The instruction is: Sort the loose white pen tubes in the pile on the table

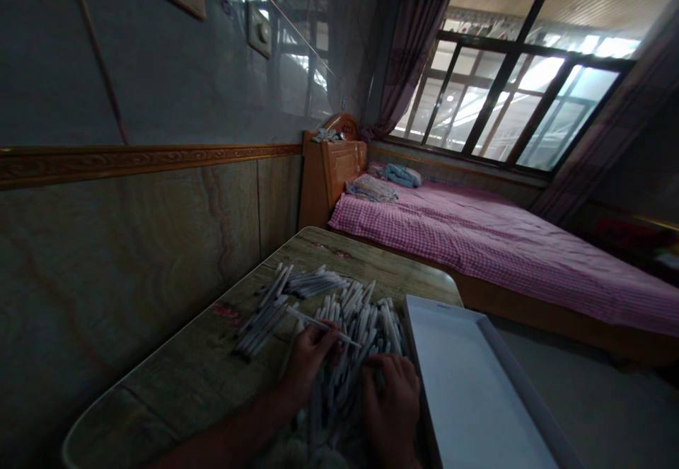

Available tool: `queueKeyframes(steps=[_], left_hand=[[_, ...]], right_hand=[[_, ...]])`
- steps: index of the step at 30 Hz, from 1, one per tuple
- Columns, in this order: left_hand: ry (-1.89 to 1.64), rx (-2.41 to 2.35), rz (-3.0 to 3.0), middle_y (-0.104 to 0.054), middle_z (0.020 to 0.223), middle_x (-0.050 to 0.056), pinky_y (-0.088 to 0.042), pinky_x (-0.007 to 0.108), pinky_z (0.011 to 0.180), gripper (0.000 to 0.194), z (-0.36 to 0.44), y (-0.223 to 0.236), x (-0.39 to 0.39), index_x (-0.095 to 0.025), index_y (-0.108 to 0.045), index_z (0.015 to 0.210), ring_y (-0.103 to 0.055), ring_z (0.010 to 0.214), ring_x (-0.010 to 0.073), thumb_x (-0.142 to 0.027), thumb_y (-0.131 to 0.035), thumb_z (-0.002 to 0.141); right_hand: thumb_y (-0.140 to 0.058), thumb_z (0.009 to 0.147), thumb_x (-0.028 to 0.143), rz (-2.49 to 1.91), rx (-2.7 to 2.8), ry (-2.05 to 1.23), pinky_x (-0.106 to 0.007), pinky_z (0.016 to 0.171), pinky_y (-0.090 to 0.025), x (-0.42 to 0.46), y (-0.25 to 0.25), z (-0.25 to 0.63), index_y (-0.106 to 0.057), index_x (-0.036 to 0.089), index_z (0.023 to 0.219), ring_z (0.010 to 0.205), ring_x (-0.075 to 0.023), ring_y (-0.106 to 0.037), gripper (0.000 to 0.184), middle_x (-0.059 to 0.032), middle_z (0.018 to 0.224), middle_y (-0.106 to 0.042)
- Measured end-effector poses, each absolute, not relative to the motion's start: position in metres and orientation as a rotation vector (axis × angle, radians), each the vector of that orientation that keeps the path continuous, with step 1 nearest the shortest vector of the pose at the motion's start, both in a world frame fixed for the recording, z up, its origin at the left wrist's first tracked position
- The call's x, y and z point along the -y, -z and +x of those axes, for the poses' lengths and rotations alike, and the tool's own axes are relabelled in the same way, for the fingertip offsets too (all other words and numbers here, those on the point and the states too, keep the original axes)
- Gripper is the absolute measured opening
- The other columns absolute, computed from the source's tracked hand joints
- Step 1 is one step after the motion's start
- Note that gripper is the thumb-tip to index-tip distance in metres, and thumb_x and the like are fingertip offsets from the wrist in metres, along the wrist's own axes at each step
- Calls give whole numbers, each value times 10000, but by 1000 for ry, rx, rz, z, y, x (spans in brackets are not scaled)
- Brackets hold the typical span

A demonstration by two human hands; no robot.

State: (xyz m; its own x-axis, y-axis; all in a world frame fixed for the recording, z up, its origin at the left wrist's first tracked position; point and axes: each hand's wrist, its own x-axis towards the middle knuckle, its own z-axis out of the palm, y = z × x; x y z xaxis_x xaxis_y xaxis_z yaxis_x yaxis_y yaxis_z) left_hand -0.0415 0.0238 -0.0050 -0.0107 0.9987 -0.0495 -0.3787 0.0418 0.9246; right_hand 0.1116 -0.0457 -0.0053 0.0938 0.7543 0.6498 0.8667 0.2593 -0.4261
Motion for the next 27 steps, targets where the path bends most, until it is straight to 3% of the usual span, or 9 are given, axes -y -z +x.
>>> queueKeyframes(steps=[8,12,16,21,27], left_hand=[[-1308,-983,949,-625,551,-33,-409,219,440,448,-40,0,-19,-165,-623,800,-553,473,127,-550,-775,630],[-1292,-991,1002,-612,547,-41,-396,215,433,396,-38,-3,-15,-173,-618,793,-549,478,127,-519,-753,654],[-1248,-1001,1059,-620,547,-39,-407,219,455,342,-38,-4,-11,-179,-627,792,-544,480,124,-474,-745,665],[-1231,-980,1090,-616,536,-43,-400,218,452,297,-38,2,-10,-181,-628,786,-524,458,116,-442,-729,687],[-1410,-982,1011,-635,562,-35,-449,236,483,365,-46,-3,-24,-181,-617,760,-565,485,131,-511,-743,666]], right_hand=[[-566,782,171,-1566,1768,207,-360,794,-376,50,-3,108,-574,260,830,861,-236,-545,102,-19,880,-634],[-524,898,229,-1526,1664,226,-342,766,-382,47,4,111,-583,252,899,836,-230,-550,63,-24,858,-636],[-471,988,325,-1481,1647,296,-343,787,-383,46,6,113,-601,238,1047,853,-230,-560,167,-37,900,-655],[-428,1015,305,-1487,1785,286,-336,743,-342,46,2,109,-606,266,827,754,-209,-535,261,-6,780,-626],[-445,996,302,-1551,1782,374,-345,742,-322,45,3,109,-575,260,776,752,-219,-518,259,-16,756,-607]])
